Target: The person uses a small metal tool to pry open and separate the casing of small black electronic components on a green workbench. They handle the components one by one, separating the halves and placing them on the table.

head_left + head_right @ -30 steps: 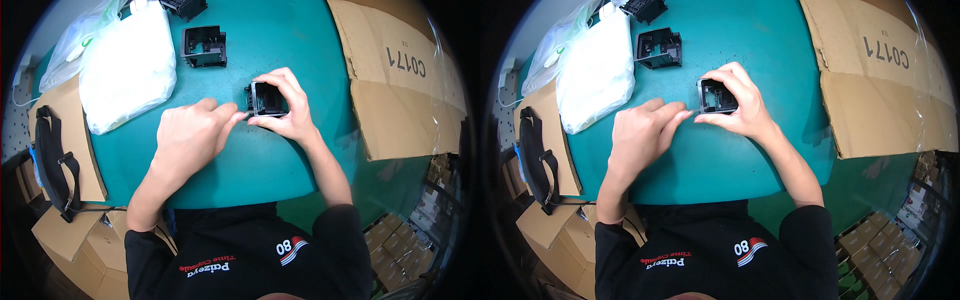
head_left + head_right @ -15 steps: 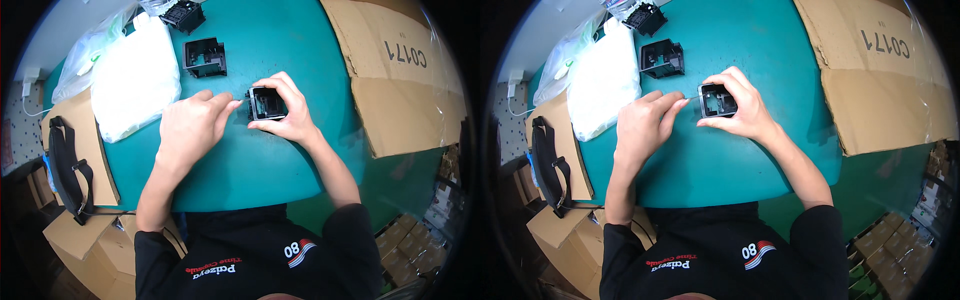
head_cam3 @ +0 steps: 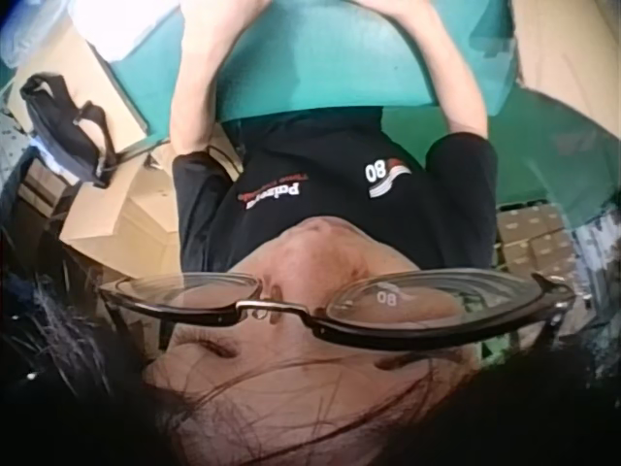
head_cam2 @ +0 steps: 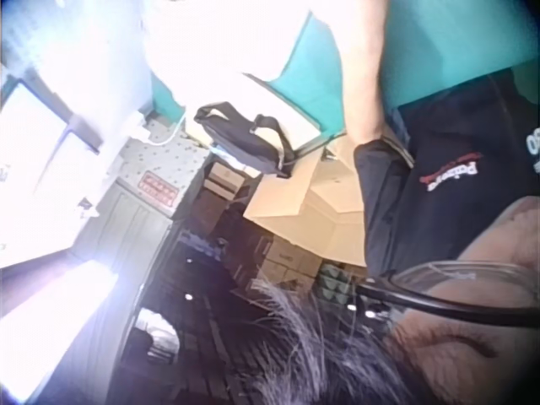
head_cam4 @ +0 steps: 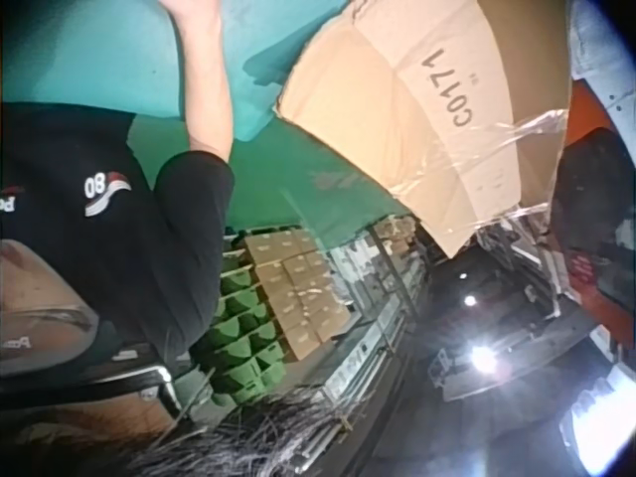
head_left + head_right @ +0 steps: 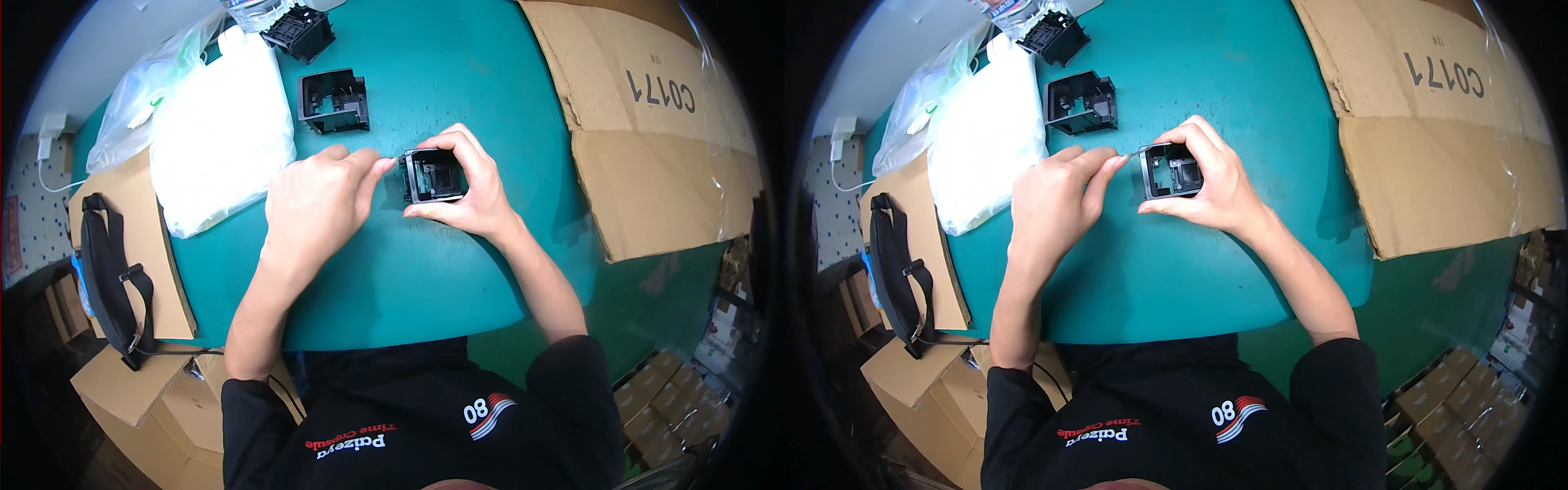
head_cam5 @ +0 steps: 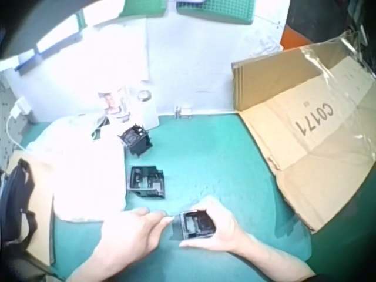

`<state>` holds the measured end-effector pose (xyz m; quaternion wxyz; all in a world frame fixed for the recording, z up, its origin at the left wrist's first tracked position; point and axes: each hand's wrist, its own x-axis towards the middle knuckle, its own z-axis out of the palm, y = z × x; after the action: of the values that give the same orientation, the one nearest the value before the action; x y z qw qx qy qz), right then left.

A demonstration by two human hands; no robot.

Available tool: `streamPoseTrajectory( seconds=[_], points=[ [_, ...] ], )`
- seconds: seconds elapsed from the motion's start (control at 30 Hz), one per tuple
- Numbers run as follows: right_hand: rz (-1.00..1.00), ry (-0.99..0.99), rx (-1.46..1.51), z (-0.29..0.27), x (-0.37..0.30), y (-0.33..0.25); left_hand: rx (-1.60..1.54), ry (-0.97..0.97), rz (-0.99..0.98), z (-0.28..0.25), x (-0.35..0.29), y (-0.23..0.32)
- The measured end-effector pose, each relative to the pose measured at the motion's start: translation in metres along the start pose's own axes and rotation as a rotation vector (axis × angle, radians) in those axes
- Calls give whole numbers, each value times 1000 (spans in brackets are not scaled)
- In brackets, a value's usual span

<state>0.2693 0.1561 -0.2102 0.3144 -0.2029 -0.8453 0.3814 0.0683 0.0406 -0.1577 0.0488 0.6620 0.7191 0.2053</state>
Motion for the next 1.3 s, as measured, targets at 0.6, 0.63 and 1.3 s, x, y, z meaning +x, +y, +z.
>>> streamPoseTrajectory(
  seconds=[0.6, 0.63, 1.3],
  points=[
    [-275, 7, -342, -9, 6, -10, -46, 235, -43, 16, -19, -11],
    [-249, 34, -299, -8, 4, -10, -133, 233, -66, 16, -20, -11],
    [40, 35, 705, 6, -21, -17, -790, -40, -39, 2, -28, 9]
  ],
)
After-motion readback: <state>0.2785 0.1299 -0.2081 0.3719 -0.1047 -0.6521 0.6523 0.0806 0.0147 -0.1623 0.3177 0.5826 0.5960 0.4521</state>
